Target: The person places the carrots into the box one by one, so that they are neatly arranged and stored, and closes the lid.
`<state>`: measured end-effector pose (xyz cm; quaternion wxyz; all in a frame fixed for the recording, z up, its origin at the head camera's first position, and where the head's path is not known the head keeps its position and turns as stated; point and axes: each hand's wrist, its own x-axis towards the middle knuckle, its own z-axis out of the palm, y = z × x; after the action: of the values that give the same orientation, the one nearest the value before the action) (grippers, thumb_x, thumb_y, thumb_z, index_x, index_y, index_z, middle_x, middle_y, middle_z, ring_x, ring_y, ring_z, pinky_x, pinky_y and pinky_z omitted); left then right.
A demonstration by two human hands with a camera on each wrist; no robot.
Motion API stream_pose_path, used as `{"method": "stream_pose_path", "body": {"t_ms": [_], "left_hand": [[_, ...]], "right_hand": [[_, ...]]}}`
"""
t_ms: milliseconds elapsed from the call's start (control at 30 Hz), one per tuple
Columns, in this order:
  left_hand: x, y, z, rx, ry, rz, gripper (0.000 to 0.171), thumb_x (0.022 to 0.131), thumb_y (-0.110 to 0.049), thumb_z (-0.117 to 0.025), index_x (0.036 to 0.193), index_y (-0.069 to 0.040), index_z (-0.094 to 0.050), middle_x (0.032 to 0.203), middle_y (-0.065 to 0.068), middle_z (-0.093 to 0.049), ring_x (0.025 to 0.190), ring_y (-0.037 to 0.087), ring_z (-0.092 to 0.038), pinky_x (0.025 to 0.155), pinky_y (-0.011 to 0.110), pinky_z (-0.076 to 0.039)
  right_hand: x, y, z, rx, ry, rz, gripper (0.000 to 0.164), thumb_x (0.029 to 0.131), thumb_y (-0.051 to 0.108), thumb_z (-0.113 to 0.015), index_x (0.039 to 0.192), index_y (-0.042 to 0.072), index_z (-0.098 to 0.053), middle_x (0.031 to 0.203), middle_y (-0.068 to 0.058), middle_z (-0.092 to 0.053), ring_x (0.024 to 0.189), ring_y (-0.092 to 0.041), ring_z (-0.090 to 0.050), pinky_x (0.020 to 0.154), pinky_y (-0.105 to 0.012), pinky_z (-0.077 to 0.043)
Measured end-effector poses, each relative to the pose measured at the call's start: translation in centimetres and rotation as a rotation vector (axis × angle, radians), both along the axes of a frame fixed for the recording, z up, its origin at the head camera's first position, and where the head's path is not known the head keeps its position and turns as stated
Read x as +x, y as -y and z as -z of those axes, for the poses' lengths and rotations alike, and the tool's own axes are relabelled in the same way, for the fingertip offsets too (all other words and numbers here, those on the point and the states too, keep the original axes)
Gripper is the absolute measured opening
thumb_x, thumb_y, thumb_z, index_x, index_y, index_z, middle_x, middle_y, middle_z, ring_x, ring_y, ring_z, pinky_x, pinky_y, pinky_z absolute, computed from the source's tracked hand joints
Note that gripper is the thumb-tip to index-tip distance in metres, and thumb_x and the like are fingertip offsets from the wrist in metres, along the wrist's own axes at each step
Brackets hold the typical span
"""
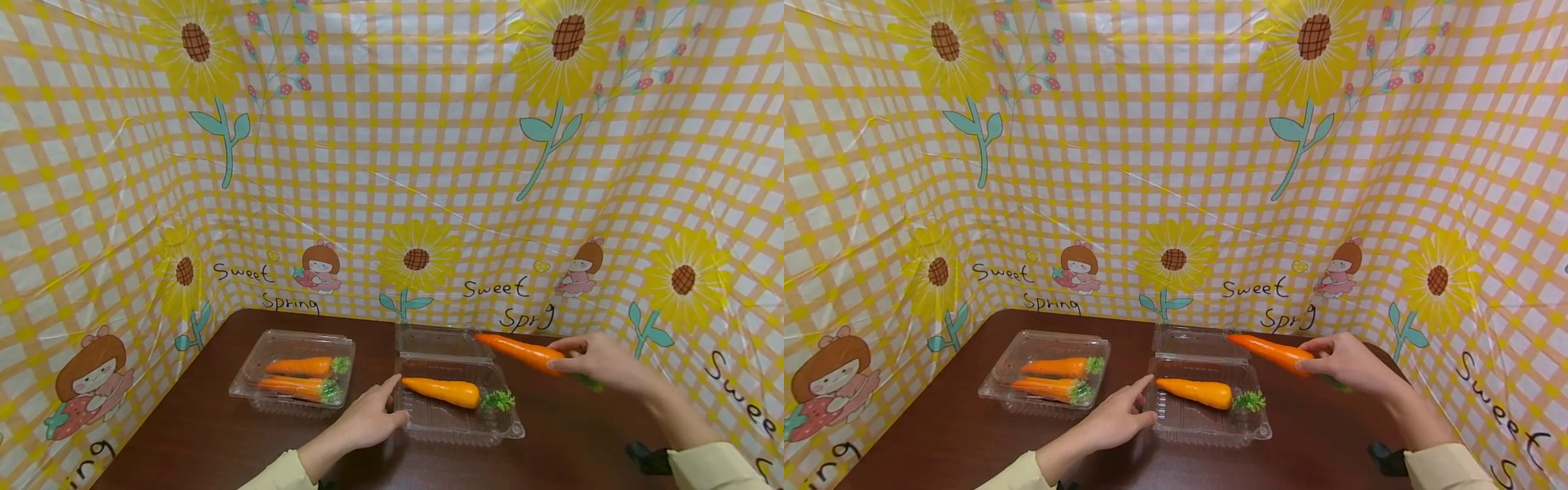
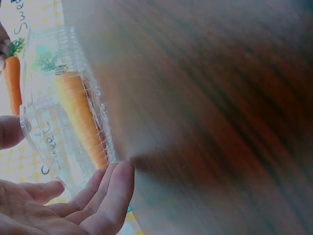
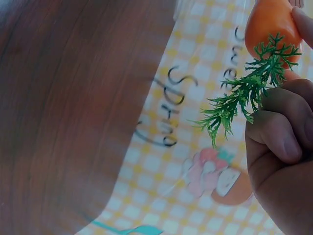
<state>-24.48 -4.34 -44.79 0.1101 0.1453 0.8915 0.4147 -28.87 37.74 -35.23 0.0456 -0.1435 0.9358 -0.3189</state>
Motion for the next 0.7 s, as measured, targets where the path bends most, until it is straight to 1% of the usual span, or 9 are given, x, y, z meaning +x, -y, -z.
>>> {"method": "stream_pose_path", "body": {"t_ms": [33, 167, 233, 267, 367, 467, 567, 700], "left_hand": [[0.0, 0.0, 0.0, -0.001, 0.000, 0.000, 0.074, 0.094, -0.038, -0.067, 0.158, -0.020, -0.035, 0.125, 0.009, -0.060, 0.101, 0.025, -0.063, 0.086, 0.055, -0.050], [-0.1, 0.0, 0.3, -0.005, -0.007, -0.004, 0.074, 0.094, -0.039, -0.068, 0.158, -0.019, -0.036, 0.123, 0.009, -0.060, 0.100, 0.024, -0.063, 0.085, 0.053, -0.050], [-0.1, 0.0, 0.3, -0.004, -0.009, -0.006, 0.074, 0.093, -0.039, -0.068, 0.157, -0.019, -0.037, 0.121, 0.008, -0.060, 0.099, 0.023, -0.062, 0.084, 0.053, -0.050], [0.0, 0.0, 0.3, -0.003, -0.011, -0.008, 0.074, 0.093, -0.039, -0.068, 0.157, -0.019, -0.037, 0.121, 0.008, -0.060, 0.099, 0.023, -0.062, 0.084, 0.052, -0.050], [0.0, 0.0, 0.3, -0.003, -0.012, -0.010, 0.074, 0.093, -0.039, -0.069, 0.157, -0.020, -0.037, 0.121, 0.008, -0.060, 0.099, 0.023, -0.063, 0.084, 0.053, -0.050], [0.0, -0.1, 0.3, -0.005, -0.011, -0.010, 0.074, 0.093, -0.040, -0.069, 0.157, -0.020, -0.037, 0.122, 0.008, -0.060, 0.100, 0.024, -0.063, 0.085, 0.054, -0.049], [0.0, -0.1, 0.2, -0.007, -0.010, -0.010, 0.074, 0.093, -0.040, -0.068, 0.157, -0.021, -0.037, 0.122, 0.008, -0.060, 0.100, 0.023, -0.063, 0.085, 0.054, -0.049], [-0.1, -0.1, 0.1, -0.011, -0.012, -0.009, 0.074, 0.093, -0.040, -0.068, 0.157, -0.021, -0.037, 0.122, 0.008, -0.060, 0.100, 0.024, -0.062, 0.085, 0.053, -0.049]], "right_hand": [[0.0, 0.4, 0.0, -0.013, 0.003, -0.027, 0.050, 0.093, 0.035, -0.073, 0.126, -0.003, -0.067, 0.065, 0.002, -0.050, 0.052, -0.005, -0.030, 0.048, -0.025, -0.029], [0.0, 2.0, 0.3, -0.055, 0.023, -0.122, 0.046, 0.093, 0.029, -0.072, 0.124, -0.005, -0.067, 0.063, 0.001, -0.051, 0.047, -0.004, -0.034, 0.045, -0.024, -0.032], [-0.1, 2.9, 0.4, -0.053, 0.027, -0.150, 0.045, 0.093, 0.029, -0.073, 0.123, -0.004, -0.068, 0.065, 0.001, -0.056, 0.047, -0.005, -0.039, 0.046, -0.024, -0.036], [-0.2, 3.3, 0.4, -0.050, 0.030, -0.152, 0.045, 0.092, 0.029, -0.074, 0.123, -0.003, -0.068, 0.063, 0.001, -0.054, 0.046, -0.005, -0.038, 0.045, -0.024, -0.036], [-0.4, 4.5, 0.5, -0.045, 0.042, -0.178, 0.046, 0.091, 0.030, -0.076, 0.122, -0.003, -0.069, 0.066, -0.001, -0.057, 0.048, -0.006, -0.038, 0.047, -0.025, -0.036], [-0.4, 5.6, 0.5, -0.044, 0.048, -0.201, 0.045, 0.089, 0.031, -0.077, 0.122, -0.001, -0.070, 0.061, 0.001, -0.049, 0.047, -0.006, -0.032, 0.047, -0.025, -0.034], [-0.4, 6.7, 0.6, -0.037, 0.045, -0.227, 0.044, 0.089, 0.031, -0.077, 0.121, 0.001, -0.071, 0.058, 0.003, -0.042, 0.046, -0.006, -0.030, 0.047, -0.025, -0.034], [-0.3, 8.2, 1.0, -0.026, 0.055, -0.265, 0.045, 0.089, 0.032, -0.077, 0.122, 0.002, -0.071, 0.055, 0.005, -0.042, 0.044, -0.006, -0.030, 0.047, -0.025, -0.035]]}}
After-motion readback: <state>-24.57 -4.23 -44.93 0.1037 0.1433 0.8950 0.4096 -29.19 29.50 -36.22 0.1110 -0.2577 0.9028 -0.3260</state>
